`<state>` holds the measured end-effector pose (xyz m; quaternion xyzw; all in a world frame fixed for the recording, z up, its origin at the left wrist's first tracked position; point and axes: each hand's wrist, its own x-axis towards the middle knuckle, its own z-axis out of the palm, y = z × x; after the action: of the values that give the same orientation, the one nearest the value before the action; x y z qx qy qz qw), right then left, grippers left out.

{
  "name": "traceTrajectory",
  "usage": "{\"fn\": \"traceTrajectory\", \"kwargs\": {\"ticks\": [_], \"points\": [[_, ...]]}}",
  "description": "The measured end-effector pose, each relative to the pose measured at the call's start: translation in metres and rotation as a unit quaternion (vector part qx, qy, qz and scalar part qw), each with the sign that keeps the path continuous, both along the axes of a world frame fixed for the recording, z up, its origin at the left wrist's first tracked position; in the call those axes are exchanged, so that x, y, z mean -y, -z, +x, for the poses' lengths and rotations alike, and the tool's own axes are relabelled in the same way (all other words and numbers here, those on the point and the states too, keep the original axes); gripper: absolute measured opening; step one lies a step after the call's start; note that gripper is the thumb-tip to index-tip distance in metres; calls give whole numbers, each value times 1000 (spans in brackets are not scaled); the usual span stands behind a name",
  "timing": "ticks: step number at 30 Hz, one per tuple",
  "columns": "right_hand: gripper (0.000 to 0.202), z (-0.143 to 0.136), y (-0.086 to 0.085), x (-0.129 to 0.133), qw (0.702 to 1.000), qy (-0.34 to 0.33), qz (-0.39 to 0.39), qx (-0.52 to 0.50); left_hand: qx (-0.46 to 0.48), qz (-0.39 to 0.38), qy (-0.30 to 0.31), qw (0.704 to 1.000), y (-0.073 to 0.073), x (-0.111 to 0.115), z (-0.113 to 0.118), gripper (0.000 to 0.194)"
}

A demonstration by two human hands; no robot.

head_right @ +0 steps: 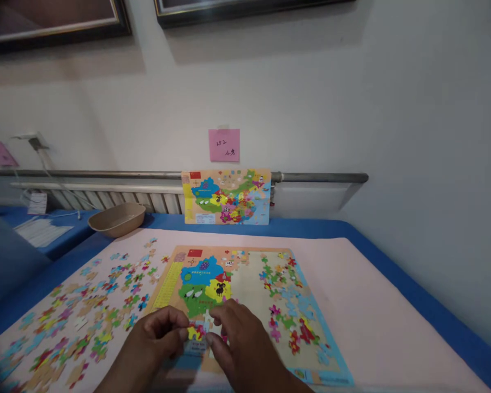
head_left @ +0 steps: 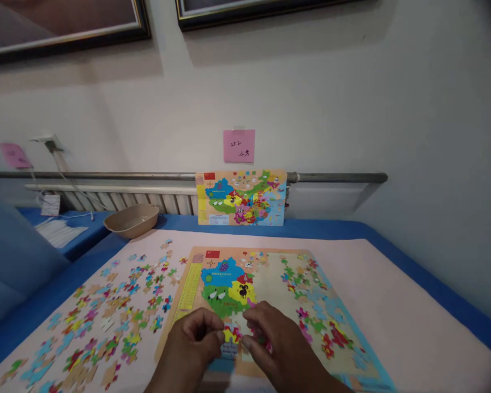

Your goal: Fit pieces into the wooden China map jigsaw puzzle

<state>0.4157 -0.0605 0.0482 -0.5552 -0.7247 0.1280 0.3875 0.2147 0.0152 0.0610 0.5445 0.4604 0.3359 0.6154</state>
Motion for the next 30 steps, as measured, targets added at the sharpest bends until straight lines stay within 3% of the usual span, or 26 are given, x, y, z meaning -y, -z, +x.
{"fn": "traceTrajectory", "kwargs": {"ticks": [4, 11, 18, 25, 30], "points": [[24, -3, 6, -3, 999, -34, 14, 10, 57, -32, 0, 998, 0, 8, 2, 26], [31, -8, 10, -3, 997, -78, 12, 11, 31, -41, -19, 998, -6, 7, 0, 29], [9, -12, 0, -3, 998, -63, 18, -7, 30, -17, -15, 999, -3, 8, -4, 31], [16, -18, -4, 2, 991, -43, -46, -116, 40, -29, 5, 999, 3, 11, -5, 31], [15, -24, -4, 3, 966, -24, -110, -234, 51, -2, 9, 999, 7, 16, -6, 29]]}}
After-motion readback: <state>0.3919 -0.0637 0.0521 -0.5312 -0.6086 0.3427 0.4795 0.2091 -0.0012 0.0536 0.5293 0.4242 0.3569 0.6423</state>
